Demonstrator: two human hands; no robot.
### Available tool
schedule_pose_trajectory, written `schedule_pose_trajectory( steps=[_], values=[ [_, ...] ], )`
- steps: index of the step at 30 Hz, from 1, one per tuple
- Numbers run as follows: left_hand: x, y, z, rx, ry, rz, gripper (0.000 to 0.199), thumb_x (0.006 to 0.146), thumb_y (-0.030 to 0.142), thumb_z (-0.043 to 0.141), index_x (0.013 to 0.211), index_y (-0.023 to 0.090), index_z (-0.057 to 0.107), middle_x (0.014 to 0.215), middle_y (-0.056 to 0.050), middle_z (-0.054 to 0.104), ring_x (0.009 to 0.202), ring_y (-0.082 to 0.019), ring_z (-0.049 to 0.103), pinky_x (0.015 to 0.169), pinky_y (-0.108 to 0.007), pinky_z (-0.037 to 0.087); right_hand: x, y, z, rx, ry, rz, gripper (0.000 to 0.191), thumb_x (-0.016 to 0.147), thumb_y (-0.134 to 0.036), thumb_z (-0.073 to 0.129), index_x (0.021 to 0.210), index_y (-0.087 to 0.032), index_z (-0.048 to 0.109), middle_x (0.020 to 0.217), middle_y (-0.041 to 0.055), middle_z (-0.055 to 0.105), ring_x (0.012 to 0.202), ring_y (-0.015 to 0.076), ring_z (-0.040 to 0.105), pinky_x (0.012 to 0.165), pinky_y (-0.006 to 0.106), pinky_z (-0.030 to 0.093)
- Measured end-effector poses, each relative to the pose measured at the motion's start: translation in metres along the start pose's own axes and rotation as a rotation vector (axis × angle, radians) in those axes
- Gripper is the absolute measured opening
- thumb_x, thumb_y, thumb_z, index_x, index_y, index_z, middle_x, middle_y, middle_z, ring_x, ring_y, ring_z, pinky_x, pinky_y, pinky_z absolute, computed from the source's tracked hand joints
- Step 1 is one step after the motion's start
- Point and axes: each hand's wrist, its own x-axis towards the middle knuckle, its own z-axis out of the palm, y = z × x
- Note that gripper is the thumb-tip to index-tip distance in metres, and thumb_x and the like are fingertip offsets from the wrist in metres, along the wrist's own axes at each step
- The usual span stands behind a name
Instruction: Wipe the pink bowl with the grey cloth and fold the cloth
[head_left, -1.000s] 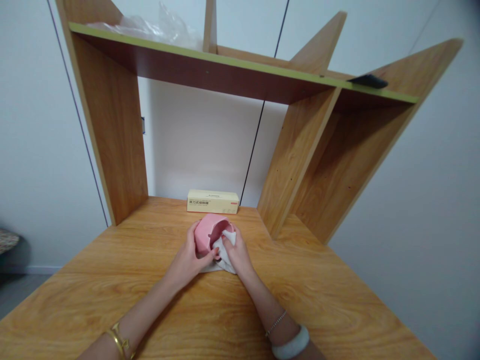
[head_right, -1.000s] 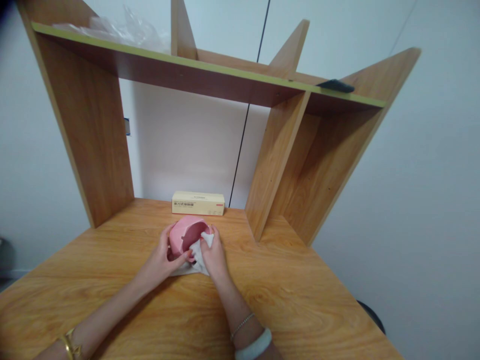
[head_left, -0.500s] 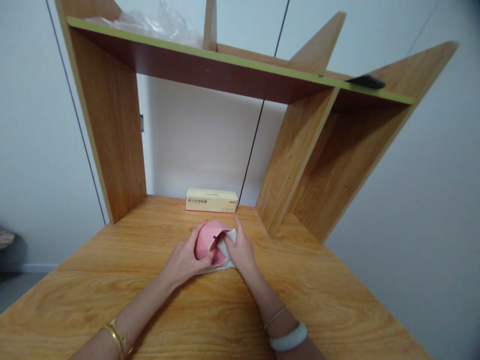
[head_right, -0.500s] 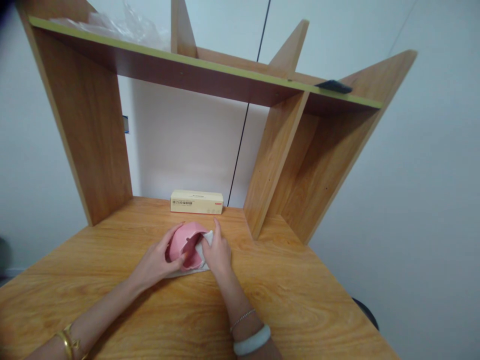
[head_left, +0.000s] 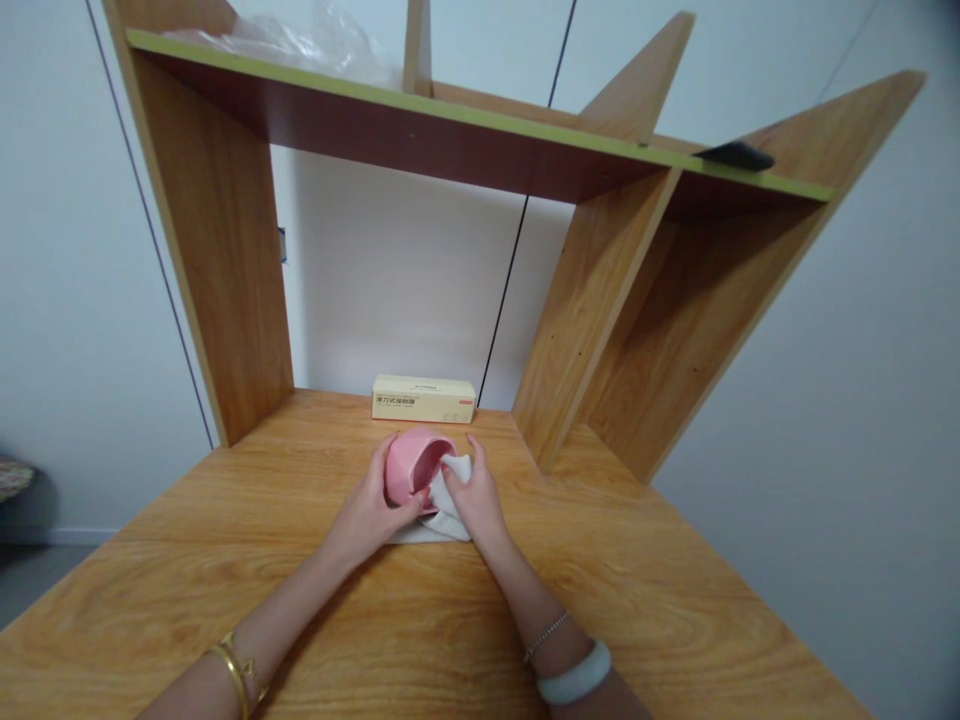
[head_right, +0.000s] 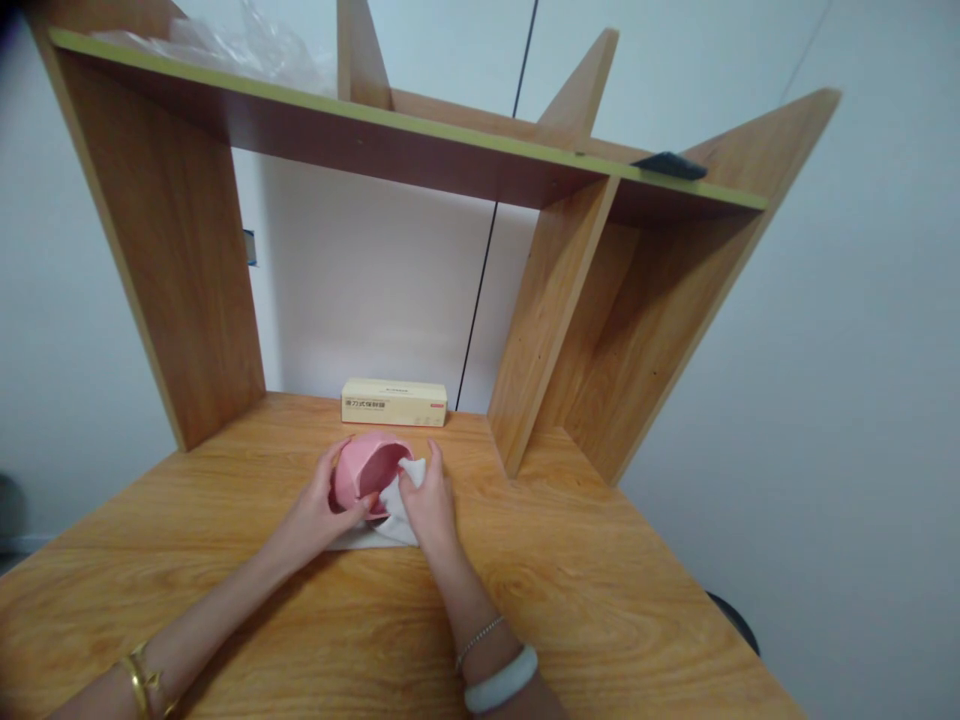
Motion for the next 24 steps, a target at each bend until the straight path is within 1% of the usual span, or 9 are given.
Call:
schedule_pose_trajectory(
  steps=[2,4,6,9,13,16,18,21,24],
  values=[
    [0.000,-0.001,-0.002,0.094,-0.027,-0.004,0.077,0.067,0.042,0.060,0.132,0.018,0.026,0.115,-0.012,0.053,0.103,-0.026,0.053,0.088,-0.040,0.042,0.000,-0.006,-0.009,-0.168,0.006,0.005,0.063,0.075,-0.031,0.053,0.132,-0.018,0.030,0.084,0.0072,0.064,0.073,0.0203,0.060,0.064,0.028,0.044],
    [0.000,-0.001,-0.003,0.156,-0.053,-0.007,0.076,0.068,0.041,0.059,0.132,0.019,0.025,0.114,-0.011,0.055,0.102,-0.026,0.054,0.086,-0.039,0.043,0.000,-0.012,-0.016,-0.302,0.006,-0.015,0.065,0.076,-0.034,0.051,0.134,-0.019,0.026,0.080,0.0070,0.065,0.073,0.0222,0.061,0.063,0.029,0.042],
    [0.000,0.002,-0.005,0.192,-0.078,-0.010,0.076,0.067,0.038,0.058,0.133,0.019,0.024,0.116,-0.012,0.054,0.101,-0.026,0.055,0.084,-0.039,0.044,0.000,-0.015,-0.020,-0.374,0.003,-0.034,0.065,0.078,-0.035,0.049,0.136,-0.019,0.023,0.080,0.0078,0.065,0.074,0.0238,0.061,0.064,0.030,0.041],
    [-0.002,0.008,-0.006,0.207,-0.106,0.025,0.077,0.066,0.034,0.058,0.133,0.019,0.024,0.120,-0.012,0.052,0.100,-0.026,0.056,0.083,-0.037,0.045,0.000,-0.012,-0.018,-0.397,-0.024,-0.019,0.065,0.078,-0.037,0.048,0.135,-0.017,0.023,0.085,0.0100,0.065,0.078,0.0250,0.061,0.065,0.030,0.041],
    [-0.003,0.010,-0.007,0.204,-0.134,0.040,0.077,0.067,0.037,0.057,0.134,0.020,0.024,0.121,-0.013,0.051,0.093,-0.026,0.058,0.079,-0.037,0.046,0.002,-0.003,-0.013,-0.319,-0.079,-0.012,0.058,0.080,-0.033,0.045,0.132,-0.014,0.030,0.095,0.0122,0.064,0.085,0.0235,0.060,0.070,0.030,0.042],
    [-0.002,0.005,-0.006,0.161,-0.120,0.043,0.077,0.069,0.042,0.057,0.135,0.020,0.022,0.125,-0.014,0.047,0.102,-0.027,0.054,0.085,-0.039,0.043,0.002,0.001,-0.011,-0.264,-0.088,-0.024,0.055,0.080,-0.029,0.044,0.131,-0.014,0.032,0.096,0.0122,0.064,0.086,0.0235,0.060,0.073,0.031,0.043],
    [0.000,0.001,-0.005,0.091,-0.104,0.023,0.078,0.071,0.044,0.056,0.135,0.019,0.019,0.122,-0.014,0.049,0.103,-0.025,0.053,0.087,-0.039,0.042,0.002,0.003,-0.010,-0.198,-0.068,-0.032,0.055,0.080,-0.028,0.044,0.132,-0.015,0.032,0.097,0.0117,0.063,0.087,0.0230,0.060,0.074,0.032,0.043],
    [0.002,-0.003,-0.002,-0.028,-0.094,-0.046,0.084,0.072,0.045,0.055,0.137,0.017,0.010,0.115,-0.014,0.052,0.098,-0.024,0.056,0.085,-0.040,0.044,0.000,0.006,-0.004,-0.033,-0.020,-0.067,0.054,0.080,-0.026,0.044,0.131,-0.017,0.032,0.105,0.0103,0.061,0.094,0.0206,0.057,0.079,0.031,0.043],
    [0.002,-0.002,0.000,-0.076,-0.057,-0.043,0.089,0.068,0.044,0.061,0.136,0.017,0.012,0.126,-0.015,0.044,0.109,-0.025,0.049,0.091,-0.040,0.040,-0.001,0.008,0.004,0.110,0.010,-0.091,0.052,0.079,-0.025,0.044,0.129,-0.017,0.034,0.113,0.0099,0.057,0.103,0.0190,0.053,0.086,0.030,0.041]
  ],
)
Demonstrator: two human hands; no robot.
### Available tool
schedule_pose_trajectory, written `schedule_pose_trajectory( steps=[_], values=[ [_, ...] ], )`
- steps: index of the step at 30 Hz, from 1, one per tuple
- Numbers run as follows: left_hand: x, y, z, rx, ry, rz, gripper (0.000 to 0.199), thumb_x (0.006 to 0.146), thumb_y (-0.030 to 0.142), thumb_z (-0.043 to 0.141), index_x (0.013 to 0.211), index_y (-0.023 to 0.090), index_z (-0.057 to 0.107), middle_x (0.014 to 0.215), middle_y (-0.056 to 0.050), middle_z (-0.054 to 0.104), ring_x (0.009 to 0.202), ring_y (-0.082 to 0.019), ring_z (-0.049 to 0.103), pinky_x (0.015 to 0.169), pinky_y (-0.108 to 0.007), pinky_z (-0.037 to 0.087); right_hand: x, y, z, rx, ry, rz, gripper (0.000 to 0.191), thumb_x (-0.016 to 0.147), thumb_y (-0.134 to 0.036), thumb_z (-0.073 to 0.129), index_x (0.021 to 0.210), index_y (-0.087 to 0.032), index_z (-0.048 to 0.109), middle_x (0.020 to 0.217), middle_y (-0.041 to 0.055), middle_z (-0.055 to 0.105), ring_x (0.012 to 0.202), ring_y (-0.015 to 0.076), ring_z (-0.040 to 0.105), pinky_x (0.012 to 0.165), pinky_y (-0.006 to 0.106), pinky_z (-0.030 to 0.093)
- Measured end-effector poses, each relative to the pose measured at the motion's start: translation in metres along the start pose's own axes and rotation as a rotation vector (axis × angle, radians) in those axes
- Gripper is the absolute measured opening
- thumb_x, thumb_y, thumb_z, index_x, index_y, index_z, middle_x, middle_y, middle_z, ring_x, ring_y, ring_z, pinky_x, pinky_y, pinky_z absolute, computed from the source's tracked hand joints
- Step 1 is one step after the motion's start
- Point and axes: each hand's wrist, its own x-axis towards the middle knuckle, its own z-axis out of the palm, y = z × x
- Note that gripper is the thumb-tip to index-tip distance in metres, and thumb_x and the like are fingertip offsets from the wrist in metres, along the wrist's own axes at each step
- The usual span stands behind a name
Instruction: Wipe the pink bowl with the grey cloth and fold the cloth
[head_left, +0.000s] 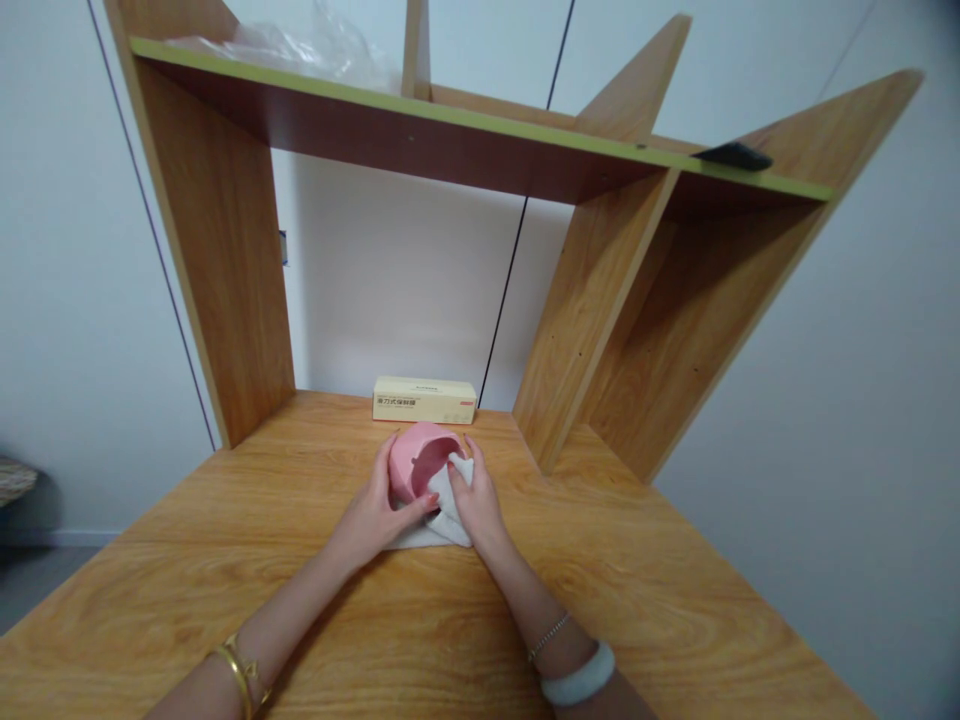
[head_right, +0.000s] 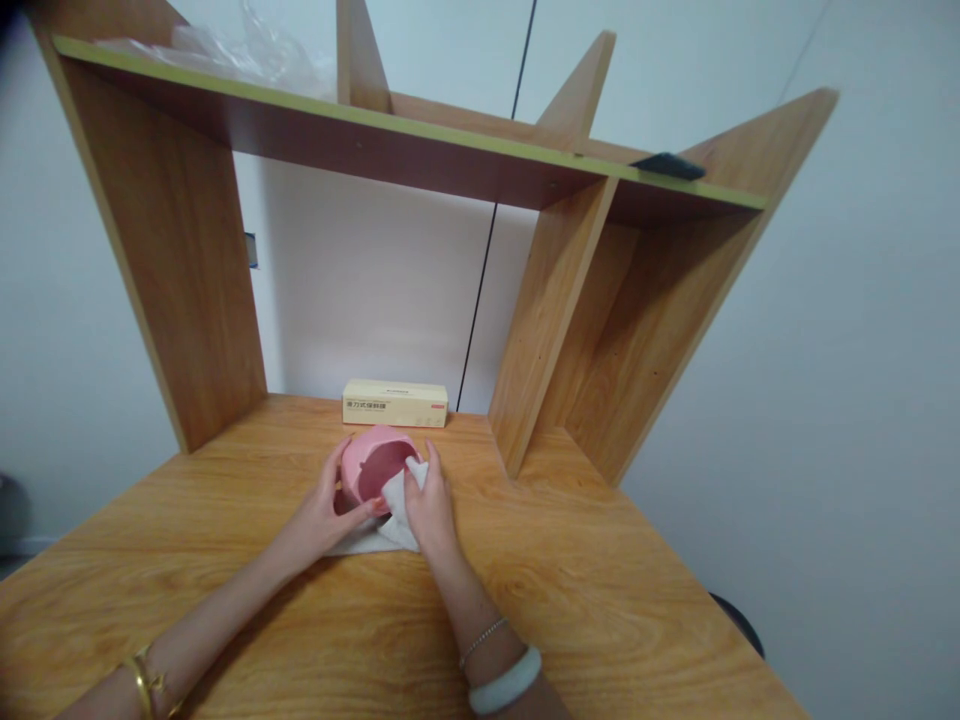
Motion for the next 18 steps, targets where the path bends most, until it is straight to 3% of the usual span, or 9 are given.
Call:
schedule_pose_trajectory(
  steps=[5,11,15,18],
  values=[
    [-0.001,0.004,-0.001,0.017,0.040,0.037,0.082,0.067,0.041,0.062,0.134,0.018,0.020,0.128,-0.013,0.043,0.111,-0.025,0.048,0.094,-0.038,0.038,0.000,-0.005,0.001,-0.006,-0.036,0.054,0.055,0.076,-0.025,0.047,0.129,-0.016,0.033,0.110,0.0106,0.058,0.096,0.0192,0.057,0.082,0.030,0.043],
    [-0.003,0.008,-0.006,0.249,0.000,-0.032,0.077,0.064,0.036,0.061,0.133,0.021,0.028,0.116,-0.011,0.055,0.099,-0.029,0.055,0.084,-0.043,0.043,0.003,-0.021,-0.017,-0.360,-0.035,0.104,0.067,0.074,-0.034,0.054,0.133,-0.018,0.028,0.082,0.0086,0.065,0.074,0.0235,0.061,0.064,0.030,0.043],
    [0.002,0.002,-0.003,0.099,0.044,-0.002,0.070,0.064,0.027,0.058,0.130,0.019,0.033,0.120,-0.010,0.053,0.103,-0.024,0.053,0.090,-0.037,0.041,0.003,-0.022,-0.019,-0.343,-0.022,0.062,0.067,0.074,-0.038,0.053,0.133,-0.019,0.027,0.086,0.0088,0.064,0.076,0.0236,0.061,0.064,0.029,0.042],
    [0.010,-0.009,-0.002,-0.086,0.155,-0.089,0.061,0.066,0.028,0.055,0.123,0.014,0.040,0.116,-0.011,0.054,0.101,-0.021,0.054,0.089,-0.034,0.042,0.005,-0.017,-0.016,-0.202,-0.012,0.037,0.065,0.074,-0.040,0.053,0.131,-0.020,0.029,0.094,0.0079,0.063,0.080,0.0211,0.060,0.067,0.029,0.043]
  ],
)
